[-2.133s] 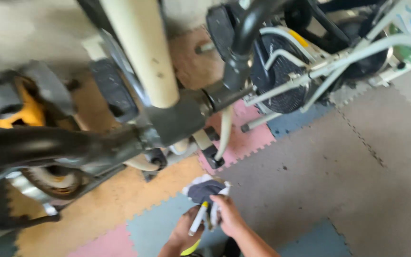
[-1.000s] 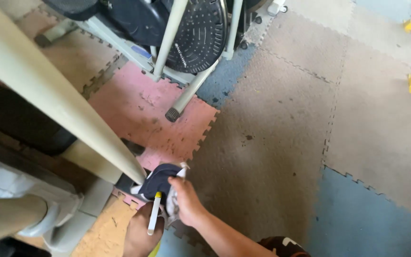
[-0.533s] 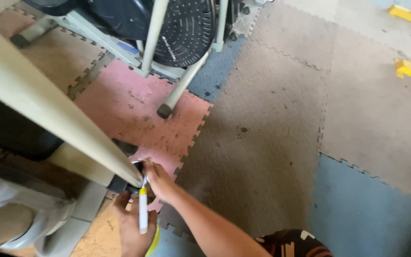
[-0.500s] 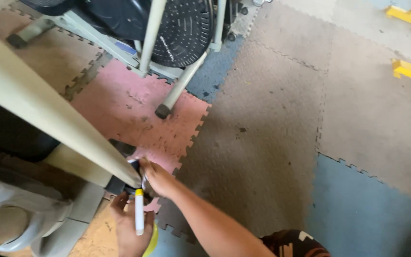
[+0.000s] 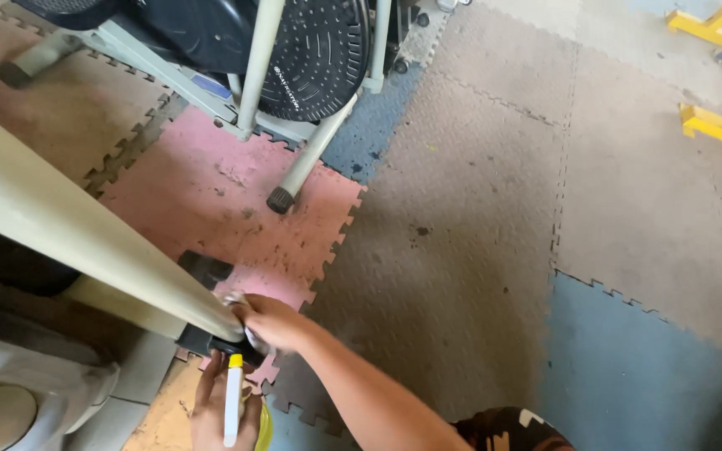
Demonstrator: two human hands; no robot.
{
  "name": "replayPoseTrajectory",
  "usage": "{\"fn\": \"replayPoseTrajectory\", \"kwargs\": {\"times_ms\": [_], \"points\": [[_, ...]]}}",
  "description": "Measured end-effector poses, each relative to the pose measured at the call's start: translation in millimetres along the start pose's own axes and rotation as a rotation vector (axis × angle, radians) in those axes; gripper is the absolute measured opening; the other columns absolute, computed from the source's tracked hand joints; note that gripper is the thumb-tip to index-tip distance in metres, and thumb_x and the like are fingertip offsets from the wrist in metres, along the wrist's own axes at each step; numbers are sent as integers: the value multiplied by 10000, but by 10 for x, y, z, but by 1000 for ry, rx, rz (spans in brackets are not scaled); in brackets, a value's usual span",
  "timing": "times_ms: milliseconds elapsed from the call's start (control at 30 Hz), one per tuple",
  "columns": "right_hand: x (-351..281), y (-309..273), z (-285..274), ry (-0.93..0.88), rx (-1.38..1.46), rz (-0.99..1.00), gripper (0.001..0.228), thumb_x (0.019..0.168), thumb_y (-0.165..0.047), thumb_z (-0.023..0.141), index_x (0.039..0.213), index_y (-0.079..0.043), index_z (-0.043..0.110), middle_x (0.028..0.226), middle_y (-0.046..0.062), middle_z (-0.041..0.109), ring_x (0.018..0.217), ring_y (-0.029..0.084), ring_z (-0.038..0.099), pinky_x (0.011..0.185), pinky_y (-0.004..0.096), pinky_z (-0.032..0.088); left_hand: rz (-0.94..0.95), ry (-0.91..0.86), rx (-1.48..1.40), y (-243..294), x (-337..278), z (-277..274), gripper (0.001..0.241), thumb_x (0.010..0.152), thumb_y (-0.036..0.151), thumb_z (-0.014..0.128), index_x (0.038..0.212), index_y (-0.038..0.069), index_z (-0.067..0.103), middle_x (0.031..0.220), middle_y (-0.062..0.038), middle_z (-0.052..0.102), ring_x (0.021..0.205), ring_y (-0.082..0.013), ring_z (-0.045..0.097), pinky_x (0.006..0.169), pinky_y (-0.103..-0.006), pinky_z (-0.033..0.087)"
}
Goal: The person cleans various exercise machines by spraying liquid from a spray bottle onto the equipment or directly onto a cloth, then wiping the surfaces with the cloth. The person occasionally shifts a stationary bike by hand.
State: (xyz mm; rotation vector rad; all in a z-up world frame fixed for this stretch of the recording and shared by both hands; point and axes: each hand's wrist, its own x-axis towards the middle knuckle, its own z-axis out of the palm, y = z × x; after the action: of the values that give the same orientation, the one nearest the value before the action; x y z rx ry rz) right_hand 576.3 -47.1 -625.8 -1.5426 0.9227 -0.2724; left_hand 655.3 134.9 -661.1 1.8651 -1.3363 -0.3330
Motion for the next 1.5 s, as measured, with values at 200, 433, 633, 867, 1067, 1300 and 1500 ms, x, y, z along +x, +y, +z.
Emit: {"fn": "replayPoseTrajectory", "kwargs": {"times_ms": [200, 433, 633, 867, 1067, 1300, 1500], "points": [[866, 795, 238, -211, -82, 11, 383, 968, -300, 518, 1266, -127, 687, 1060, 123, 750, 855, 214, 673, 778, 359, 541, -182, -41, -205, 415, 69, -86, 421, 692, 47, 661, 1111, 41, 703, 1151, -242, 676, 864, -340, 752, 867, -393, 581], [-43, 735, 349, 255, 331, 261, 488, 1055, -415, 388, 1289, -59, 625, 1043, 196, 677, 883, 303, 628, 771, 450, 538, 96, 48, -225, 438, 36, -198, 194, 811, 15, 654, 1004, 27, 663, 760, -175, 650, 877, -402, 703, 1147, -506, 459], [41, 849, 561, 380, 203, 162, 538, 988, -450, 415, 1439, -158, 443, 1200, 176, 625, 1084, 309, 620, 897, 451, 524, -450, -128, -386, 448, 64, -288, 658, 802, 86, 621, 1441, 118, 466, 887, -175, 745, 774, -271, 759, 824, -346, 603], [302, 914, 380, 149, 870, 428, 633, 995, -693, 330, 1133, -139, 602, 996, 116, 657, 905, 303, 637, 800, 503, 531, -271, -49, -371, 515, 50, -363, 344, 718, 27, 639, 1056, 63, 696, 1318, -273, 643, 655, -323, 730, 722, -359, 599], [-198, 977, 807, 156, 1045, 599, 627, 1001, -690, 292, 1053, -160, 625, 911, 60, 661, 844, 230, 636, 783, 411, 553, 47, 70, -403, 233, -38, -278, 388, 734, 1, 625, 1119, 31, 667, 1155, -306, 668, 1057, -407, 729, 974, -429, 548], [126, 660, 814, 567, 735, 218, 508, 1018, -608, 393, 1220, -187, 592, 1034, 84, 623, 904, 227, 594, 811, 426, 497, -78, 50, -282, 330, -35, -586, 463, 726, 19, 648, 1188, 24, 639, 1180, -244, 690, 1023, -415, 702, 898, -421, 564], [276, 968, 557, 70, 1112, 233, 555, 1022, -529, 357, 1181, -80, 641, 1052, 121, 687, 914, 252, 660, 852, 425, 567, -191, 5, -241, 382, -53, -855, 459, 729, 19, 621, 1188, 34, 627, 1362, -202, 631, 1117, -395, 687, 903, -420, 575]]}}
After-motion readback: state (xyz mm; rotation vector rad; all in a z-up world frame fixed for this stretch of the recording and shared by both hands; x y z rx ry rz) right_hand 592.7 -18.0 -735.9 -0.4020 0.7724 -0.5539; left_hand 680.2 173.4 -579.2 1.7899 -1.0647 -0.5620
